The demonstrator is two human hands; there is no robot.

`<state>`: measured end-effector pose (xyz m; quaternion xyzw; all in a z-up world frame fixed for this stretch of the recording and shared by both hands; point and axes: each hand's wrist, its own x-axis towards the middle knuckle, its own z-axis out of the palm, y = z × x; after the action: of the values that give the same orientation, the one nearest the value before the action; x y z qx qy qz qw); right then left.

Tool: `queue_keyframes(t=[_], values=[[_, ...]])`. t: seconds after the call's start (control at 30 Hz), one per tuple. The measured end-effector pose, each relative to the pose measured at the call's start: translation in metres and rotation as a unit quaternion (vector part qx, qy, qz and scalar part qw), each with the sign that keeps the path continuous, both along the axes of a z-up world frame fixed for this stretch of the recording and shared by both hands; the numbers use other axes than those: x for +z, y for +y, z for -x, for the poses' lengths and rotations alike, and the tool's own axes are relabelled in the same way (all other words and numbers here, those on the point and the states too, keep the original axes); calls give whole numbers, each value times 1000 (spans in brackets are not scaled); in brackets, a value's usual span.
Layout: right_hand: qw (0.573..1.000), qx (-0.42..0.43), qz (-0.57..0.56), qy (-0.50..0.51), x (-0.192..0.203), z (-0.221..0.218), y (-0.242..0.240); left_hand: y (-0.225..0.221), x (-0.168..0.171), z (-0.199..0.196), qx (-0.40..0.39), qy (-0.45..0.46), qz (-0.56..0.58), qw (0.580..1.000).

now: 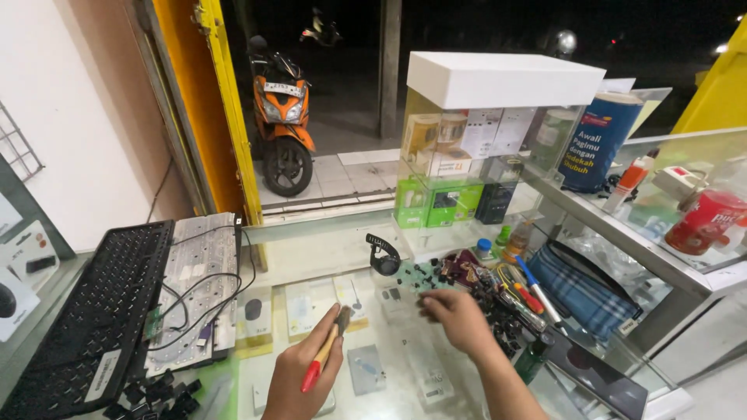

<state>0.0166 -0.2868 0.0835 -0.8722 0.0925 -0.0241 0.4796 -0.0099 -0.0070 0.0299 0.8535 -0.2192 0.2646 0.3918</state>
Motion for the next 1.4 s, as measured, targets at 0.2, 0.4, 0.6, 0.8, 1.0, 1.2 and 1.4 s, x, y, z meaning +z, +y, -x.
queue_keyframes(t=[0.2, 0.4, 0.6, 0.8, 1.0, 1.2, 1.4], values=[[944, 122, -296, 77, -10, -11, 64, -8, 8, 10, -18, 121, 94, 988], [903, 118, -410, 50, -43, -20, 79, -13, 16, 9, 57, 174, 115, 976], [895, 54, -439, 52, -43, -12, 81, -10, 25, 14, -21, 223, 149, 963], [891, 49, -448, 57, -41, -10, 79, -6, 26, 16, 3, 121, 138, 983], [905, 59, -420, 45, -53, -18, 74, -4, 37, 14, -40, 247, 239, 938], [892, 61, -447, -24, -51, -8, 81, -3, 37, 13, -58, 291, 287, 911], [881, 45, -470, -35, -51, -3, 81, -1, 43, 16, -72, 291, 263, 917]])
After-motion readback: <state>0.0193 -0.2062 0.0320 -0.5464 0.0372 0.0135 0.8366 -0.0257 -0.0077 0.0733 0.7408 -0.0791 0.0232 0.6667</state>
